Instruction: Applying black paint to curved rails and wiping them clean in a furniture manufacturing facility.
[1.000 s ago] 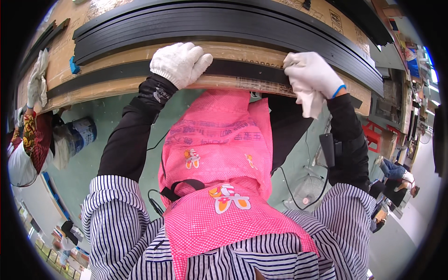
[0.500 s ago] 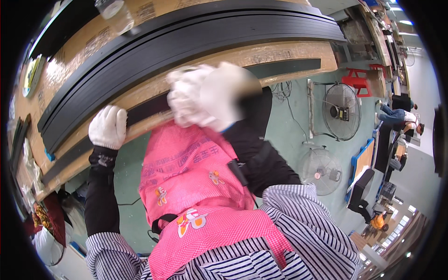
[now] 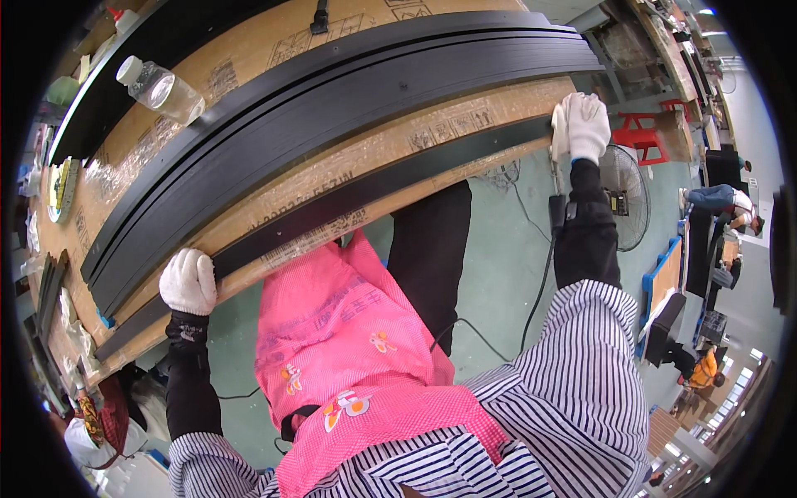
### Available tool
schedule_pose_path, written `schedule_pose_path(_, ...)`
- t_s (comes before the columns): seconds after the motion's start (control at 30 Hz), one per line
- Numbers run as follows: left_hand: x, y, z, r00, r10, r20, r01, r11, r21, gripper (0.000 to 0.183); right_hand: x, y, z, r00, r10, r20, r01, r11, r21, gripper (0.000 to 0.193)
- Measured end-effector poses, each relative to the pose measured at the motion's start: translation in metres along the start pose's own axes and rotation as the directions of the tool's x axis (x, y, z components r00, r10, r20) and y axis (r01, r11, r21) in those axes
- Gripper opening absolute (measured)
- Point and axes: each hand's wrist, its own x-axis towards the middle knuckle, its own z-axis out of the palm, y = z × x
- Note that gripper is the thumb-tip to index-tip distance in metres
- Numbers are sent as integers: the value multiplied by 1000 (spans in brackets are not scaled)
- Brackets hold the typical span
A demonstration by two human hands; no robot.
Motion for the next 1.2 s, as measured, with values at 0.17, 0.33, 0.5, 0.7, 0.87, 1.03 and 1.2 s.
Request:
schedule_pose_path(0.17,9,10,-9,998,-60,30,60,998,-33,21,-24,-15,-19,707,625,331,-404,-27,914,38)
schedule_pose_path(0.33,18,19,-12,975,-169,142,171,985,-6,39,-168,-64,-65,707,143,692,-639,-289,713,36)
schedule_pose_path(0.5,36,76,-57,934,-246,258,264,964,-35,48,-208,-201,-115,947,-76,311,-230,517,825,25)
schedule_pose_path(0.7,50,158,-66,979,-171,114,180,981,-68,46,-195,-344,-134,661,-39,750,-575,-667,473,27)
schedule_pose_path(0.87,56,181,-65,977,-211,27,213,975,-71,42,-179,-382,-141,626,101,773,-594,-580,557,26)
schedule_pose_path(1.03,10,150,-86,908,79,411,241,702,-670,31,-113,-358,-184,720,141,680,-523,-535,664,29)
schedule_pose_path(1.2,-41,125,-89,713,122,690,611,374,-698,31,-78,-338,-179,846,-16,534,-483,-450,751,32)
